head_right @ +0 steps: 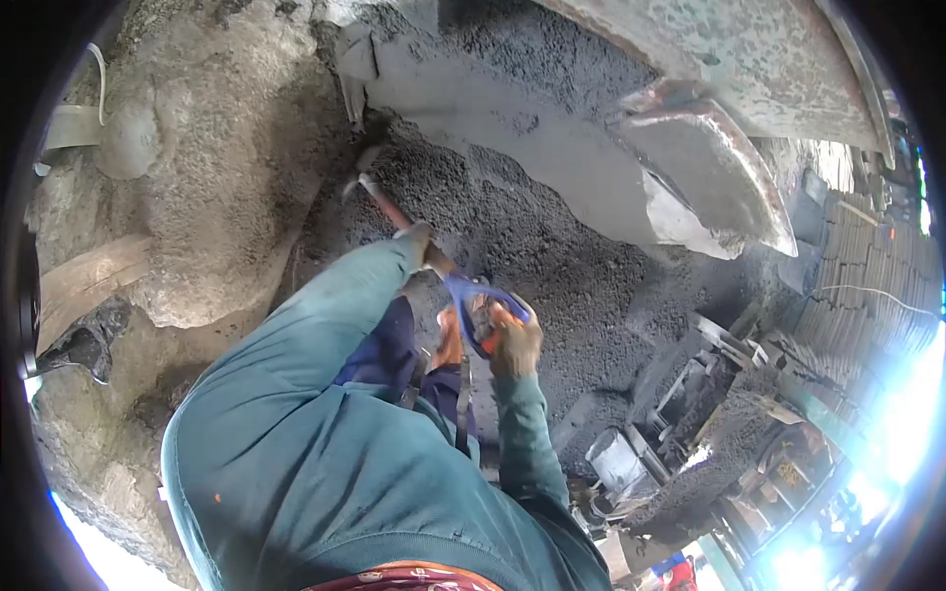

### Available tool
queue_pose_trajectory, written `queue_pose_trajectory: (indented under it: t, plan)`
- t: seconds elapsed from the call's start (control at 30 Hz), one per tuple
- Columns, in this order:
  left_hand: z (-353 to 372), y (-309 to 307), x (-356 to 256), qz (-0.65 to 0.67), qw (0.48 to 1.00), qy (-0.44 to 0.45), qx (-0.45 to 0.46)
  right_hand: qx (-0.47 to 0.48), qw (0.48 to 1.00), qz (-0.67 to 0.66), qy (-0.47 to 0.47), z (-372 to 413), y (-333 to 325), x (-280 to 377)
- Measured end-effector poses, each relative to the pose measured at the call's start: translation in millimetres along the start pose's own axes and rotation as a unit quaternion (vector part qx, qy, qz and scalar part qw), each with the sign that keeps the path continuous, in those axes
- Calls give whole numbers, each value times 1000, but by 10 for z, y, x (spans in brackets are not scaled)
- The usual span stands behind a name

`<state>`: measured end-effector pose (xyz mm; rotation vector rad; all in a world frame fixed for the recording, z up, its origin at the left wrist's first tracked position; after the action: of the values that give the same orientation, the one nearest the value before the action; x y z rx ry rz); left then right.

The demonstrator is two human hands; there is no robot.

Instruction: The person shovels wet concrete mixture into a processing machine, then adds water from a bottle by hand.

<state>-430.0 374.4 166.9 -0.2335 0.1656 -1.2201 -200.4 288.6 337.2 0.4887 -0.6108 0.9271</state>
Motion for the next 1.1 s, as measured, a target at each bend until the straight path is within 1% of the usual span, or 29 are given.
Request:
queue_pose_trajectory:
  t: [0.03,0.07,0.13,0.2,0.27,0.3,0.33,0.37,0.4,0.43,0.47,0.53,0.57,0.67,0.7,0.73,0.77,0.8,0.83,0.87,0.9,0.93,1.0,1.03,1.07,1.1]
  plan:
    - [45,174,200,-19,1000,-4,-3,-19,999,-31,32,204,-231,51]
    - [61,404,401,-11,1000,4,9,-43,997,-46,35,479,-339,231]
    - [117,866,726,29,998,28,49,-41,997,-53,39,702,-814,359]
    - [189,1251,914,72,992,47,90,-62,982,-176,32,997,-942,668]
    - [370,1495,1014,99,986,70,119,-29,991,-133,-14,1175,-1081,1034]
    - [688,1484,1013,60,984,83,149,-67,972,135,-179,1365,-1061,1403]
    - [891,1488,1034,70,982,86,152,-98,856,394,-320,1599,-903,1773]
    - [1040,1505,1010,80,980,92,155,-59,754,467,-457,1861,-689,2082]
    - [1266,1501,1005,90,978,96,159,-20,624,528,-575,2155,-514,2319]
    - [1816,1345,910,0,981,81,178,82,637,491,-588,2287,-465,2482]
    - [2179,1295,813,7,970,116,212,160,592,507,-605,2449,-405,2594]
    - [2611,1267,749,23,944,180,275,146,584,513,-611,2679,-333,2793]
    - [2592,1400,713,81,898,243,358,128,569,494,-644,2758,-273,2860]
    - [2721,1550,449,97,876,185,435,59,516,485,-704,2501,-200,2756]
    - [2515,1692,375,80,876,187,437,39,558,526,-641,2296,-118,2673]
    - [2014,1921,354,30,893,116,433,20,594,564,-573,2079,-54,2555]
    - [1406,2081,374,41,882,88,460,17,611,574,-544,1781,-66,2330]
    - [1216,2013,470,32,900,99,424,16,629,583,-515,1484,-150,2028]
    - [1015,1949,566,22,916,109,386,51,615,561,-552,1372,-267,1742]
    - [1070,1820,590,-10,945,164,284,82,596,534,-594,1298,-315,1620]
    - [1038,1803,709,-14,958,96,270,145,632,528,-548,1354,-330,1643]
    - [1212,1725,768,11,945,129,300,154,621,526,-560,1507,-351,1742]
    - [1431,1676,859,97,863,189,458,173,598,523,-582,1799,-366,2045]
    - [1864,1522,799,93,880,182,429,162,594,501,-608,1914,-383,2210]
    - [2322,1359,735,90,895,174,401,162,631,466,-599,1970,-326,2368]
    - [2520,1260,640,112,881,198,414,147,630,444,-620,1881,-336,2376]
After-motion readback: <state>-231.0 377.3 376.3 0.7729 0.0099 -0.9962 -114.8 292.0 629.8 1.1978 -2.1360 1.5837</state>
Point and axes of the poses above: each hand's wrist, its own z-axis away from the middle knuckle, its own y-axis out of the palm, x = y × z, the point moved 5 cm from there along -z, towards the middle knuckle, and after that the axes turned 8 degrees about -z, right-handed, at the moved point
